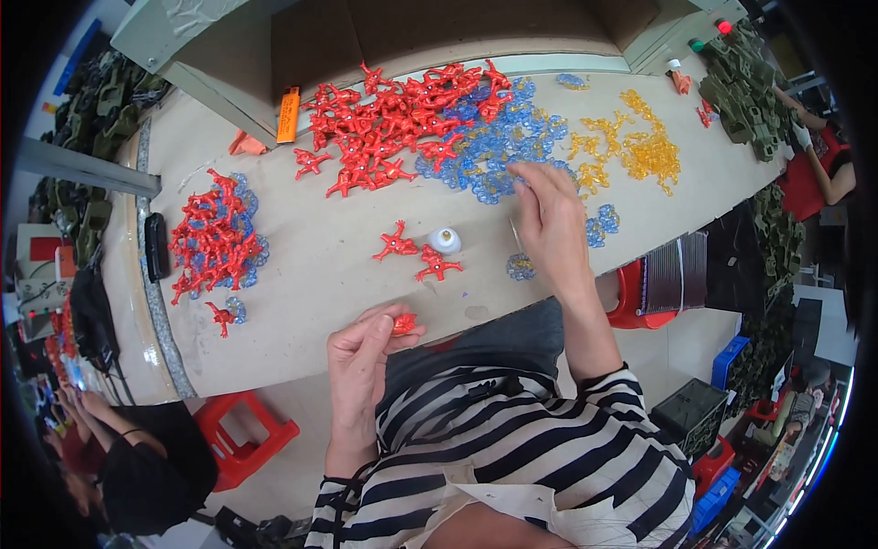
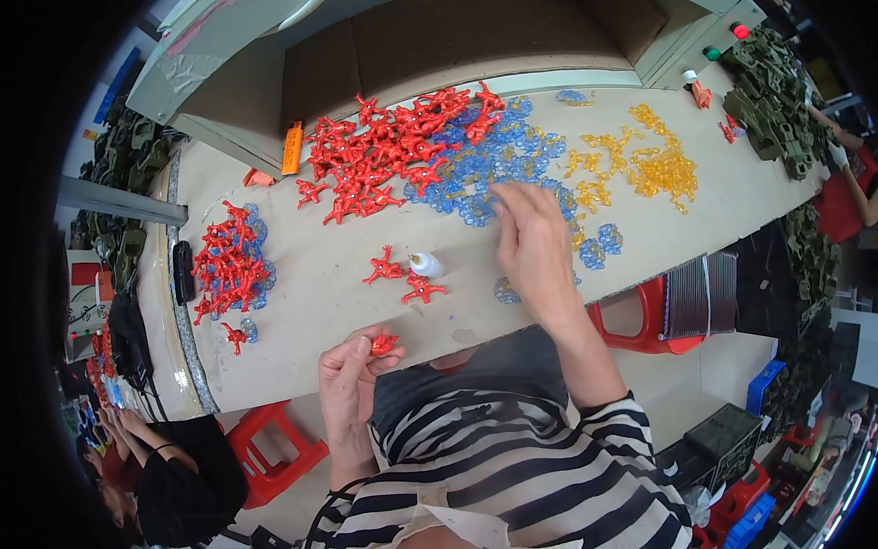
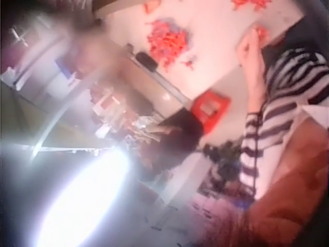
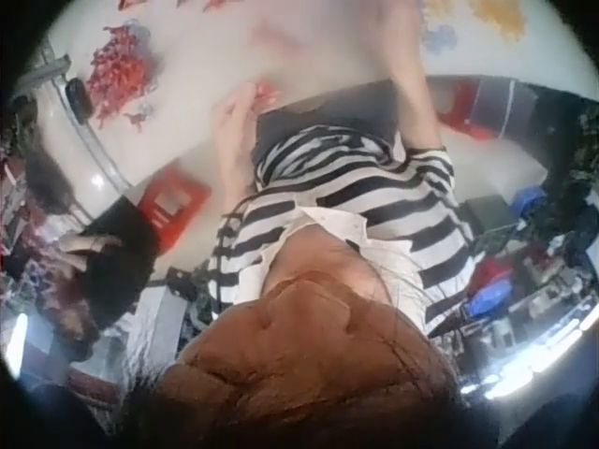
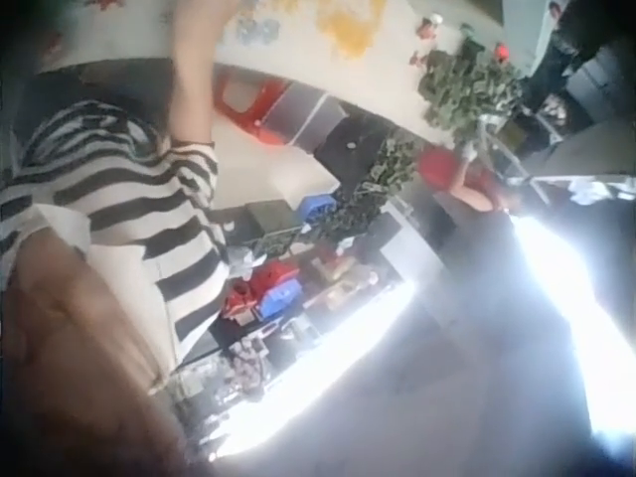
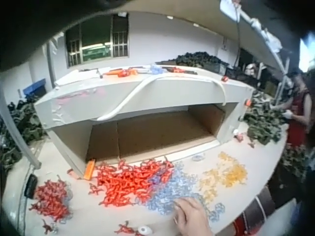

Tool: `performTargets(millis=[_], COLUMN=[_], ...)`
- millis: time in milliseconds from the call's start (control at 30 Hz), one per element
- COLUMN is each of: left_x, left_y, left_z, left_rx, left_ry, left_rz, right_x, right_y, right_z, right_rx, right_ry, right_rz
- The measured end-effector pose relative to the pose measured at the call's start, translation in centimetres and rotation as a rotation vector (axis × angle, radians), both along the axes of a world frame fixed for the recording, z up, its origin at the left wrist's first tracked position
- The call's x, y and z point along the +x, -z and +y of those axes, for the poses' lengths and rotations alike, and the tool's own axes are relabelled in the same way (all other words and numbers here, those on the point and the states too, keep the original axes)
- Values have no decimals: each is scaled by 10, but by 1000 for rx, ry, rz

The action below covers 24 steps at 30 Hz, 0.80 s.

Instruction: The person assembles small red, blue, and yellow plastic toy components by hand, applying glue from a bottle to join the parts together.

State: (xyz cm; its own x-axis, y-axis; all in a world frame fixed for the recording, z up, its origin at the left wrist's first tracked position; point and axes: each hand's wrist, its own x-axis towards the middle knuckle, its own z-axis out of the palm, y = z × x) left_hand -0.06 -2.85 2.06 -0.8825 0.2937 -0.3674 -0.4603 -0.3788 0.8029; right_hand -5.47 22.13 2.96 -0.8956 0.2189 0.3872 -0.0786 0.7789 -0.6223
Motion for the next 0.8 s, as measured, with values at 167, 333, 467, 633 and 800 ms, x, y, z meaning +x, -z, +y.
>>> performTargets(millis=[167,333,467,633,800], left_x=[0,-2,1,3,3], left_y=[-2,-9,-1,1,5], left_z=[5,4,6,11,13], left_rx=[24,203,308,410,560], left_ry=[-25,8,44,12,54], left_rz=[39,-193,-215,-252,-321], right_x=[-3,7,25,54,60], right_y=[-1,5,-26,-13,-7], right_z=[4,2,-12,-28,-41], right_rx=[87,-51,-220,-590,-1014], right_ry=[-16,-52,-53,-358,-500], right_rz=[-113,-274,-280,-370,-514])
